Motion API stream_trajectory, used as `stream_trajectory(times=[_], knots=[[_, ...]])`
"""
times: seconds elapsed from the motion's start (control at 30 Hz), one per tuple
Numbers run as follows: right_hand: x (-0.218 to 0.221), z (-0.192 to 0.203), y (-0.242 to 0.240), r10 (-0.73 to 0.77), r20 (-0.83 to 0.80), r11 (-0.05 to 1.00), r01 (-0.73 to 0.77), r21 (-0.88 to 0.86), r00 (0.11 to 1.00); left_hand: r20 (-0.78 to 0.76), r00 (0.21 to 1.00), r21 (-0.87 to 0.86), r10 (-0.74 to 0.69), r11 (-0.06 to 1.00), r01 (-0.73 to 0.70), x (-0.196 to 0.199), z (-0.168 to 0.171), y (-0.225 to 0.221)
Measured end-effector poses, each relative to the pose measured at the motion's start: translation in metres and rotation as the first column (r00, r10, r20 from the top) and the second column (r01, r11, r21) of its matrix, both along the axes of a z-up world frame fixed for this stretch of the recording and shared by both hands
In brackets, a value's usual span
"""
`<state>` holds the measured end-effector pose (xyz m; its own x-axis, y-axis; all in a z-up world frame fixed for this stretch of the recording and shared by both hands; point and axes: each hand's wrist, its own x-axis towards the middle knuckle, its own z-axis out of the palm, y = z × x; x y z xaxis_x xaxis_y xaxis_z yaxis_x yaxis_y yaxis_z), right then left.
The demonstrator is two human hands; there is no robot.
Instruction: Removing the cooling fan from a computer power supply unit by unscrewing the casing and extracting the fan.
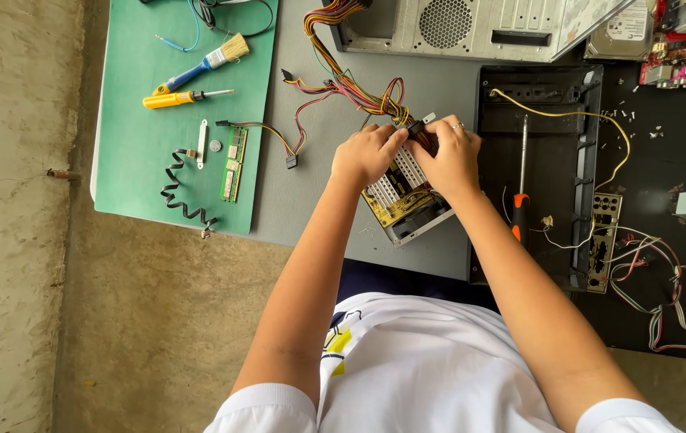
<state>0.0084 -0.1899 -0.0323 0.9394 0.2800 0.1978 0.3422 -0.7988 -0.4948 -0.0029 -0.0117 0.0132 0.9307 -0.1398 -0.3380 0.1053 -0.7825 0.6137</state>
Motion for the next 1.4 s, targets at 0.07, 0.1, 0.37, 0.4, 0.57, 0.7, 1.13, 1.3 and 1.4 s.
stream_trajectory(times=[0.07,0.1,0.37,0.4,0.57,0.7,1.13,1.3,1.4], knots=[[0.001,0.013,0.001,-0.056,-0.29,0.978,0.11,0.175,0.956,-0.002,1.0,-0.008,0.009,1.0,-0.009,0.001,0.0,0.0],[0.002,0.011,0.0,-0.055,-0.287,0.978,0.11,0.177,0.956,0.001,1.0,-0.007,0.009,1.0,-0.009,0.0,0.002,-0.001],[0.007,0.013,-0.005,-0.091,-0.452,0.835,0.315,0.451,0.888,0.015,1.0,0.007,0.01,1.0,-0.01,0.001,0.005,0.0],[0.006,0.016,-0.003,-0.09,-0.449,0.835,0.313,0.453,0.889,0.018,1.0,0.008,0.011,1.0,-0.011,-0.002,0.0,-0.003],[0.0,0.007,-0.002,-0.044,-0.529,0.857,0.304,0.415,0.847,0.795,0.592,-0.02,0.134,0.981,-0.195,-0.009,-0.01,-0.019],[0.001,0.016,-0.001,-0.067,-0.543,0.859,0.325,0.395,0.837,0.752,0.657,0.142,-0.049,0.986,-0.089,0.003,-0.017,-0.033],[-0.008,0.03,0.001,-0.127,-0.343,0.869,0.271,0.414,0.931,0.621,0.782,0.194,-0.06,0.978,-0.079,0.014,-0.036,-0.037],[-0.015,0.042,-0.002,-0.153,-0.152,0.85,0.209,0.483,0.976,0.724,0.68,0.225,-0.116,0.972,-0.074,0.004,-0.032,-0.033],[-0.02,0.041,-0.003,-0.085,-0.041,0.928,0.094,0.361,0.996,0.76,0.641,0.168,-0.105,0.985,-0.038,0.006,-0.032,-0.03]])
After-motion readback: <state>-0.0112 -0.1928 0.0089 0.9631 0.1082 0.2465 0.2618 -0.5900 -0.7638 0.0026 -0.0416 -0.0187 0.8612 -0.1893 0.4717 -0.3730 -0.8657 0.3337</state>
